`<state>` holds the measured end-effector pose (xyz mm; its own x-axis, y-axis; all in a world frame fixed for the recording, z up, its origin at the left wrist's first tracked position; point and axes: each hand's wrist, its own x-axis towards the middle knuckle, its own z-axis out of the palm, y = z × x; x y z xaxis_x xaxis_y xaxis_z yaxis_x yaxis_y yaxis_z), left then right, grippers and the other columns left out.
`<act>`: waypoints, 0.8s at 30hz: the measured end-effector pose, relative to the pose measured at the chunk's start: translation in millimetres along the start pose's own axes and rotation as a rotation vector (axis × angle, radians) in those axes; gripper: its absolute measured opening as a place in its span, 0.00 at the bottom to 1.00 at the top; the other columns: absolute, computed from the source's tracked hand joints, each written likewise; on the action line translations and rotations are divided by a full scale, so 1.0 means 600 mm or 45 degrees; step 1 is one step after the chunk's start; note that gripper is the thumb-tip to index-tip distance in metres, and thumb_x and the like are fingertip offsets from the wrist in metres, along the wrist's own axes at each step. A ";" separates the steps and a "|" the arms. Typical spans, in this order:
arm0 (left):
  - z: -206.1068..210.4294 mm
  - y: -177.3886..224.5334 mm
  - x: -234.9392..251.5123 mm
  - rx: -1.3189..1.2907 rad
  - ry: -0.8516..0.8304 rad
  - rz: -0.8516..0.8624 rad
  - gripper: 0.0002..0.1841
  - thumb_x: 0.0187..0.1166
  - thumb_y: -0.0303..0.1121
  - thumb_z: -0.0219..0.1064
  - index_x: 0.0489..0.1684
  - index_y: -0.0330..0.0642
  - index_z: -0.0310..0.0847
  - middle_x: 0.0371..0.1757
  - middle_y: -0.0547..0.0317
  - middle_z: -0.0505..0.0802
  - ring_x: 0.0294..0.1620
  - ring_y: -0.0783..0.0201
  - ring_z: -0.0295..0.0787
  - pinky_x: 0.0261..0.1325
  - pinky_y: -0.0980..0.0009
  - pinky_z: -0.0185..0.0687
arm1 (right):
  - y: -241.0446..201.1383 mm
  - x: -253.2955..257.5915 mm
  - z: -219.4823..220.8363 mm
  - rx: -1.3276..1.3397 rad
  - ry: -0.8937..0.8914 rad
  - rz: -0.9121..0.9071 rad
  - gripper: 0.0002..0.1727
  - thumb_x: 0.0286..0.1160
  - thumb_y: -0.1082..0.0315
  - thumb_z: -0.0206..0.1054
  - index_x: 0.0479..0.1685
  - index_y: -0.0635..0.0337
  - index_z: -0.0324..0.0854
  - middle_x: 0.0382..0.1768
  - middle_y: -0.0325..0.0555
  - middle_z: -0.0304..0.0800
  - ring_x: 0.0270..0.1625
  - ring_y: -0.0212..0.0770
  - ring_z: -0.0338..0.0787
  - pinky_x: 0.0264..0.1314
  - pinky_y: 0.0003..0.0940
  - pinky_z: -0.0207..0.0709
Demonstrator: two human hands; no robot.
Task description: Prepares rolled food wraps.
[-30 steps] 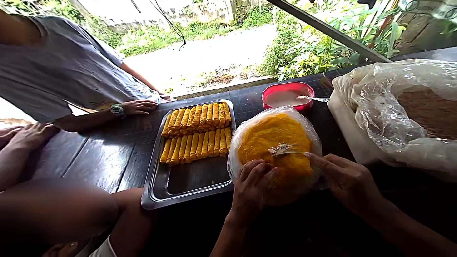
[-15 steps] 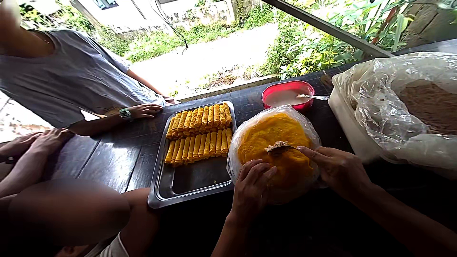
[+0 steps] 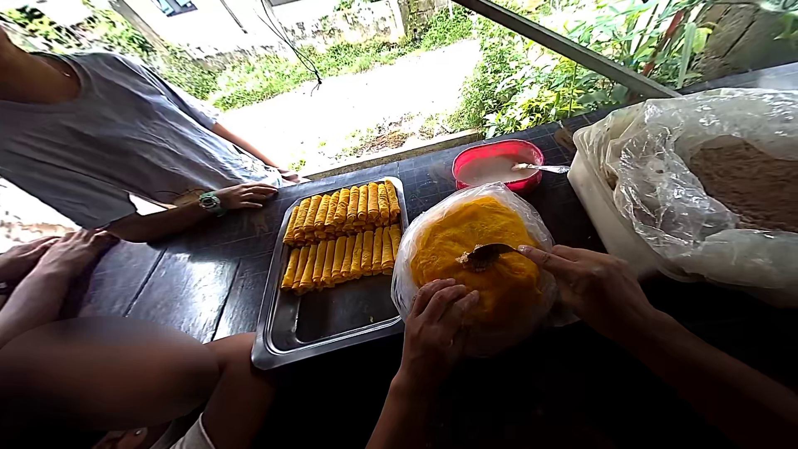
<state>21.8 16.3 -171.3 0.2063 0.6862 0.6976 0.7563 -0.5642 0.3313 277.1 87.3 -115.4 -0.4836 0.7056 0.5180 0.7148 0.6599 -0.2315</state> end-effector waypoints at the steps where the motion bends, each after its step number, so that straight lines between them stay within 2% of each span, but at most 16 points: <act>1: 0.000 0.000 0.001 -0.007 -0.004 -0.003 0.11 0.82 0.32 0.63 0.53 0.51 0.92 0.54 0.60 0.93 0.71 0.60 0.82 0.81 0.68 0.68 | 0.001 0.001 -0.004 -0.003 -0.003 0.006 0.28 0.68 0.78 0.57 0.62 0.46 0.93 0.27 0.47 0.89 0.25 0.48 0.88 0.21 0.44 0.77; 4: -0.001 0.001 0.001 -0.016 -0.004 -0.010 0.11 0.82 0.32 0.64 0.53 0.52 0.92 0.54 0.61 0.94 0.71 0.61 0.82 0.81 0.68 0.70 | 0.003 0.006 -0.047 0.034 0.047 0.036 0.24 0.76 0.73 0.55 0.62 0.44 0.92 0.30 0.45 0.91 0.26 0.47 0.89 0.23 0.46 0.79; 6: -0.002 0.000 -0.001 -0.026 -0.009 -0.012 0.12 0.80 0.30 0.63 0.54 0.52 0.91 0.55 0.62 0.93 0.72 0.61 0.82 0.81 0.68 0.69 | 0.018 0.012 -0.103 0.068 0.051 0.098 0.22 0.83 0.67 0.53 0.67 0.44 0.89 0.35 0.44 0.92 0.29 0.45 0.90 0.27 0.49 0.82; 8: -0.005 0.000 -0.003 -0.026 -0.022 -0.004 0.13 0.82 0.31 0.62 0.56 0.52 0.91 0.57 0.62 0.93 0.72 0.61 0.81 0.82 0.67 0.69 | 0.055 0.016 -0.159 0.093 0.021 0.188 0.21 0.86 0.61 0.54 0.69 0.41 0.88 0.37 0.40 0.92 0.30 0.38 0.87 0.29 0.43 0.82; 10: -0.003 -0.001 -0.002 -0.022 -0.017 0.000 0.13 0.82 0.33 0.61 0.56 0.52 0.91 0.56 0.62 0.93 0.72 0.61 0.81 0.81 0.67 0.69 | 0.091 0.021 -0.194 0.148 0.000 0.290 0.21 0.84 0.59 0.55 0.68 0.40 0.87 0.30 0.33 0.87 0.25 0.30 0.81 0.24 0.33 0.77; 12: 0.000 -0.001 0.000 -0.005 0.000 0.000 0.12 0.83 0.34 0.61 0.55 0.53 0.91 0.55 0.62 0.92 0.70 0.61 0.81 0.80 0.67 0.68 | 0.088 0.027 -0.202 0.211 0.007 0.310 0.19 0.83 0.59 0.56 0.66 0.43 0.88 0.27 0.30 0.85 0.23 0.25 0.79 0.23 0.27 0.74; 14: 0.003 0.001 0.002 0.014 0.016 -0.006 0.12 0.81 0.34 0.62 0.53 0.53 0.91 0.54 0.63 0.93 0.69 0.61 0.82 0.80 0.67 0.68 | 0.054 0.029 -0.174 0.333 -0.029 0.228 0.17 0.80 0.62 0.60 0.62 0.47 0.90 0.26 0.30 0.87 0.21 0.22 0.80 0.22 0.23 0.78; 15: 0.003 0.002 0.002 0.023 0.019 -0.009 0.11 0.81 0.33 0.63 0.53 0.53 0.91 0.53 0.62 0.93 0.69 0.61 0.82 0.80 0.67 0.68 | 0.036 0.027 -0.148 0.420 -0.097 0.195 0.17 0.80 0.64 0.60 0.61 0.48 0.90 0.29 0.32 0.89 0.24 0.22 0.82 0.27 0.23 0.81; 18: 0.000 0.005 0.003 0.037 0.008 -0.011 0.11 0.83 0.36 0.64 0.52 0.52 0.92 0.53 0.61 0.94 0.69 0.60 0.83 0.79 0.67 0.69 | 0.007 0.021 -0.055 0.534 -0.311 0.167 0.18 0.81 0.67 0.59 0.62 0.46 0.91 0.34 0.38 0.93 0.29 0.30 0.85 0.35 0.33 0.83; 20: -0.007 0.005 0.002 0.048 -0.031 -0.009 0.12 0.84 0.36 0.62 0.53 0.52 0.92 0.54 0.61 0.94 0.70 0.60 0.83 0.81 0.67 0.69 | 0.001 0.027 -0.026 0.473 -0.470 0.208 0.20 0.82 0.70 0.58 0.64 0.45 0.91 0.40 0.42 0.96 0.37 0.39 0.92 0.44 0.44 0.86; 22: -0.009 0.004 0.001 0.051 -0.043 -0.003 0.12 0.83 0.34 0.62 0.54 0.52 0.92 0.55 0.61 0.94 0.70 0.61 0.83 0.81 0.67 0.69 | -0.012 0.039 -0.036 0.308 -0.625 0.261 0.20 0.82 0.71 0.58 0.64 0.45 0.92 0.43 0.44 0.97 0.44 0.46 0.95 0.49 0.54 0.86; 24: -0.005 0.003 0.003 0.052 -0.025 0.003 0.11 0.83 0.33 0.63 0.52 0.52 0.92 0.54 0.61 0.94 0.69 0.61 0.84 0.80 0.68 0.69 | -0.034 0.060 -0.080 0.061 -0.805 0.290 0.19 0.82 0.71 0.59 0.63 0.46 0.92 0.41 0.47 0.96 0.45 0.52 0.94 0.46 0.57 0.84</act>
<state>21.5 15.0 -167.7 0.2196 0.6941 0.6856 0.7807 -0.5465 0.3032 269.0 86.8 -52.7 -0.5363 0.8344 -0.1268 0.8180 0.4768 -0.3218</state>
